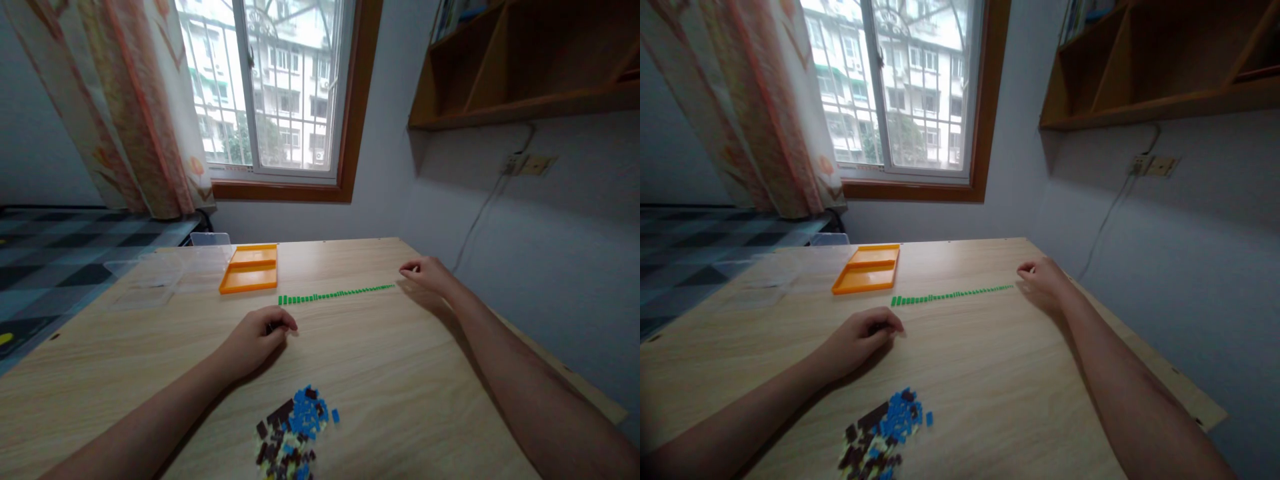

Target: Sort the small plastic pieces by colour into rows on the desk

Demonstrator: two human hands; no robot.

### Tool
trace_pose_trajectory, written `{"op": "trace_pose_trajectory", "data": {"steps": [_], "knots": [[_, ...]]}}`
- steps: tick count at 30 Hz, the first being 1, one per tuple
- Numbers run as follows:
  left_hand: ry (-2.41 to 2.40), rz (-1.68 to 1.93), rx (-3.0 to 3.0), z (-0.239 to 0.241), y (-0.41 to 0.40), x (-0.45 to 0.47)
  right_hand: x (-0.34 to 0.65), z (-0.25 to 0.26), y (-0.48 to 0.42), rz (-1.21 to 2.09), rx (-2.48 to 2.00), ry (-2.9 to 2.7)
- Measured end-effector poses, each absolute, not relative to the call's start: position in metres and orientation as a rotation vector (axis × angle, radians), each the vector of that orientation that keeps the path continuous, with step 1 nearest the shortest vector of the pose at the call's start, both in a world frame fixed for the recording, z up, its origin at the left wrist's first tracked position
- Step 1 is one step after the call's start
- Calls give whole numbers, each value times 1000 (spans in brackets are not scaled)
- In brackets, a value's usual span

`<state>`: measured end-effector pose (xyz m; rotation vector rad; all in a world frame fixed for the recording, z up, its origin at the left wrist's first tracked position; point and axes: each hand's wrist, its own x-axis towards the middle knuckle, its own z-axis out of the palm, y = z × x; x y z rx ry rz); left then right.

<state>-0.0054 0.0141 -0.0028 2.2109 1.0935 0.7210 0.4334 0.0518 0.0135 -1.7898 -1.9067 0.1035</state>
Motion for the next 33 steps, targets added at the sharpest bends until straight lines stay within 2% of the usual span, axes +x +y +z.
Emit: {"op": "trace_pose_trajectory", "data": {"steps": [7,33], "knots": [[1094,709,2219,0,14,-6,452,-16,55,253,-1830,-1972],[1086,694,2215,0,14,-6,451,-24,63,282,-1754,-2033]]}}
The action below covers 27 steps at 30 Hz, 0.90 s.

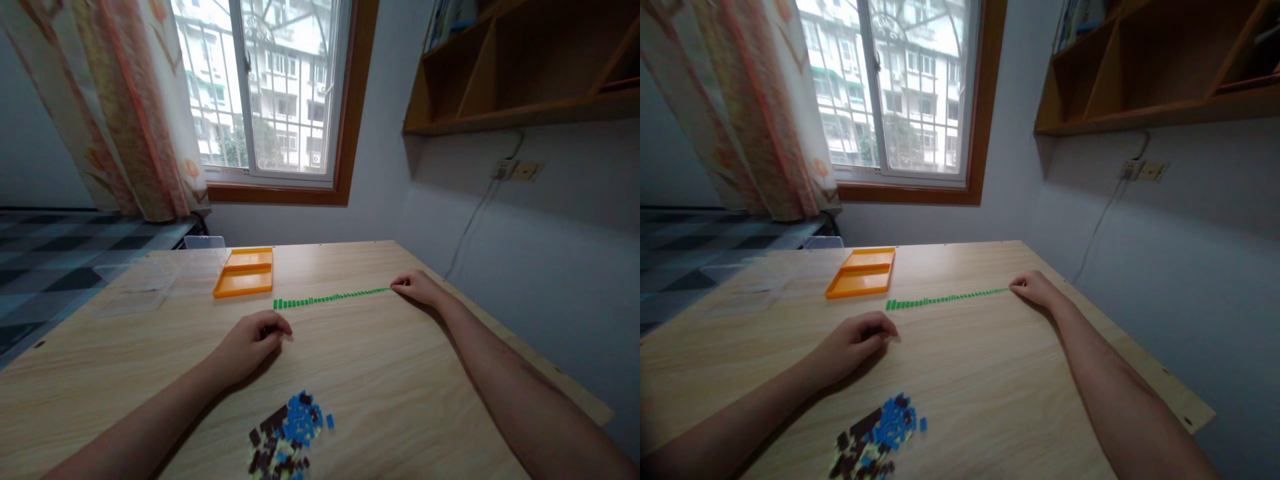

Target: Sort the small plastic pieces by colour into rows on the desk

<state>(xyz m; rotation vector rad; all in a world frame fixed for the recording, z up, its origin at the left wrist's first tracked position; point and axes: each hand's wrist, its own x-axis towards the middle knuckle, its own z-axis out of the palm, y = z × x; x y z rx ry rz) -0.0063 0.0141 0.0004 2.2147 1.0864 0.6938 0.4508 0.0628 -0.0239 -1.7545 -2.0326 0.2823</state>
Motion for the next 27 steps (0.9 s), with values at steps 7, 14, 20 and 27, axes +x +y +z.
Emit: {"op": "trace_pose_trajectory", "data": {"steps": [7,14,20,27], "knots": [[1081,709,2214,0,14,-6,454,-26,63,320,-1768,-1991],[1084,705,2210,-2,15,-7,455,-28,64,351,-1754,-1973],[1079,706,2214,-1,14,-6,454,-27,63,410,-1734,-1909],[1069,735,2212,0,13,-6,462,-37,62,482,-1708,-1651]]}}
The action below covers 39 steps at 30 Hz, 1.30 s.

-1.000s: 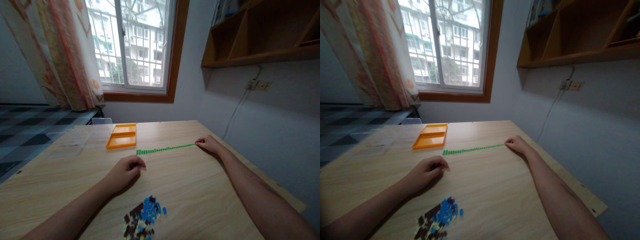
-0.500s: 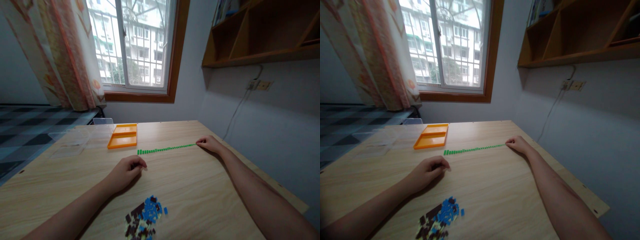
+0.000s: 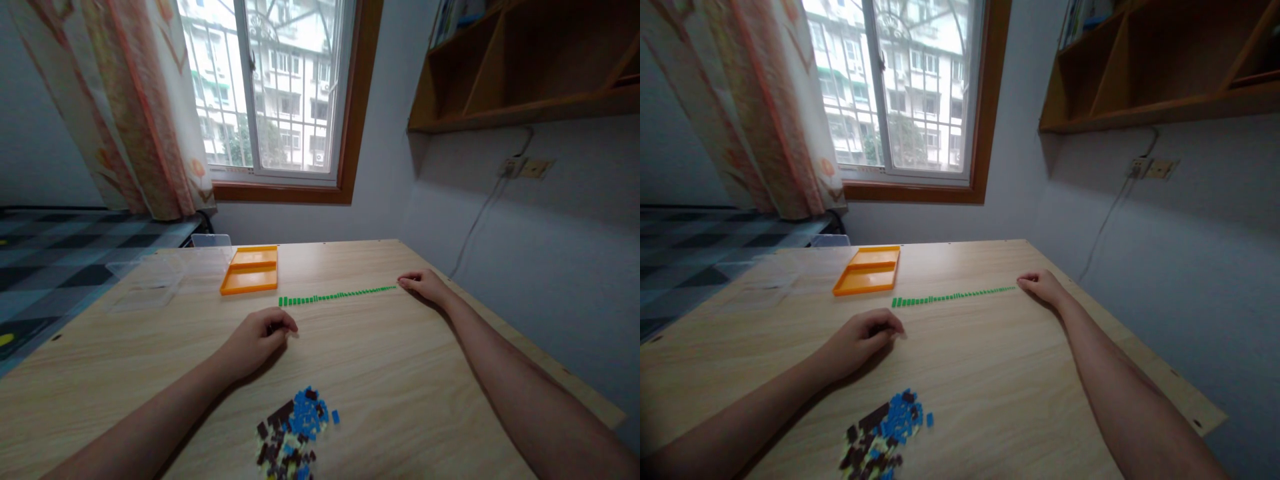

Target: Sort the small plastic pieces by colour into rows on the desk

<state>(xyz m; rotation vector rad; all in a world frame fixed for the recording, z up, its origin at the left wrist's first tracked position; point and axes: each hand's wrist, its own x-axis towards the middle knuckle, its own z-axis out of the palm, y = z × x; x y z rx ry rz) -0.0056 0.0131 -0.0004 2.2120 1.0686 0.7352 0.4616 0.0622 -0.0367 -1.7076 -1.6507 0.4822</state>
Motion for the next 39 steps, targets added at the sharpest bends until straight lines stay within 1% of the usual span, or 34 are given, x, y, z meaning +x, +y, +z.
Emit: {"op": "trace_pose_trajectory", "data": {"steps": [6,11,20,30,35,39], "knots": [[1061,724,2187,-1,12,-4,460,-42,60,557,-1682,-1405],[1032,715,2205,-2,12,-3,448,-41,59,554,-1654,-1280],[1015,705,2156,-8,15,-1,396,-39,23,570,-1548,-1192],[914,533,2117,-4,5,-5,293,-30,-25,782,-1321,-1313],[734,439,2221,2,-6,-11,245,-26,-18,825,-1229,-1451],[645,387,2309,7,-9,-16,231,-24,-8,816,-1201,-1496]]}}
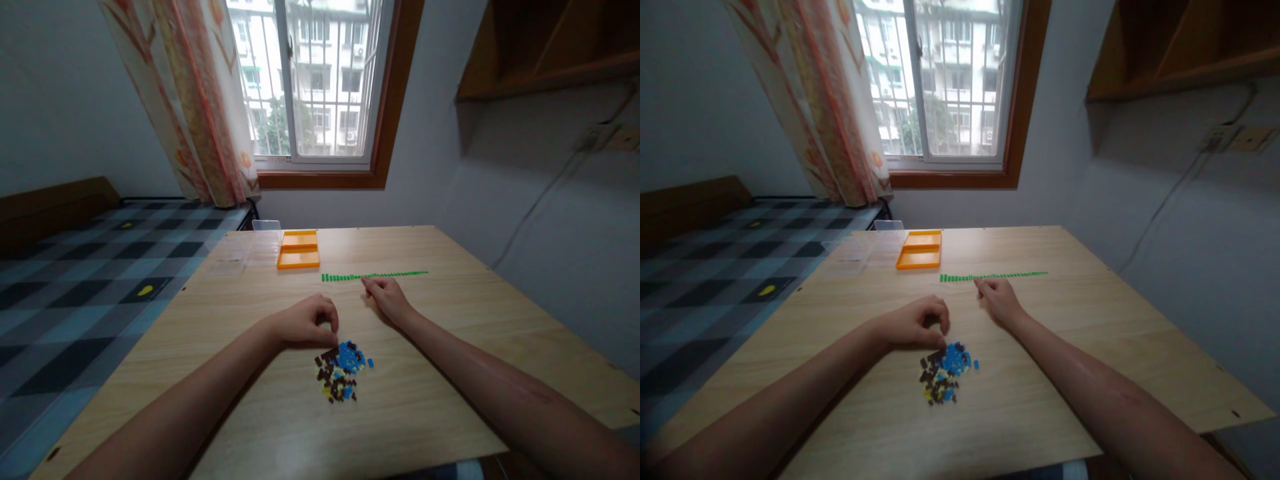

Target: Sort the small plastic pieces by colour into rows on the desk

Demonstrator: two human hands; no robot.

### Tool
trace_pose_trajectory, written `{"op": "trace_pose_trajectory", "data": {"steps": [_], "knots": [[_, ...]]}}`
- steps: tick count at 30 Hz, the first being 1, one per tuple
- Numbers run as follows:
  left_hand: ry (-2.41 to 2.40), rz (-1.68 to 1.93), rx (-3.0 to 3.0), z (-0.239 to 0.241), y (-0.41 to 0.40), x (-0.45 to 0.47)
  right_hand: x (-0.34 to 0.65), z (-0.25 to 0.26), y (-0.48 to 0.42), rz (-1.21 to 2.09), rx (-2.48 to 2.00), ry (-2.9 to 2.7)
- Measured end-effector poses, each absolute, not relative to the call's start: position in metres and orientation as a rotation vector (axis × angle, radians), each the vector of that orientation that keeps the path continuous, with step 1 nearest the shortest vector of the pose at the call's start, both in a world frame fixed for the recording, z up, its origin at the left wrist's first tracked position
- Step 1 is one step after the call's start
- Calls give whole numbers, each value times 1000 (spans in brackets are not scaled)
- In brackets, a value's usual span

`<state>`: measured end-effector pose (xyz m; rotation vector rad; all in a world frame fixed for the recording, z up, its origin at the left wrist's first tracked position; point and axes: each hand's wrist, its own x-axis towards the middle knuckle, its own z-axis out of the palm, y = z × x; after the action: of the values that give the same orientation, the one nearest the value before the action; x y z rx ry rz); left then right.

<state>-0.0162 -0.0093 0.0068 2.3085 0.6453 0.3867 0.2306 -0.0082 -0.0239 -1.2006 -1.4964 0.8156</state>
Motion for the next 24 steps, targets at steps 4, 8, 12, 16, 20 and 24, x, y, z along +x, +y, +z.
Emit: {"op": "trace_pose_trajectory", "data": {"steps": [4,8,12,16,20,24], "knots": [[621,364,2381,9,-13,-19,235,-23,-11,819,-1179,-1525],[631,367,2404,8,-16,-19,239,-23,-15,841,-1170,-1544],[644,349,2417,8,-17,-19,241,-24,-16,865,-1170,-1552],[679,361,2375,11,-18,-21,244,-26,-17,927,-1175,-1537],[654,386,2350,13,-20,-21,246,-27,-18,956,-1162,-1537],[649,372,2393,12,-22,-19,244,-26,-19,947,-1158,-1555]]}}
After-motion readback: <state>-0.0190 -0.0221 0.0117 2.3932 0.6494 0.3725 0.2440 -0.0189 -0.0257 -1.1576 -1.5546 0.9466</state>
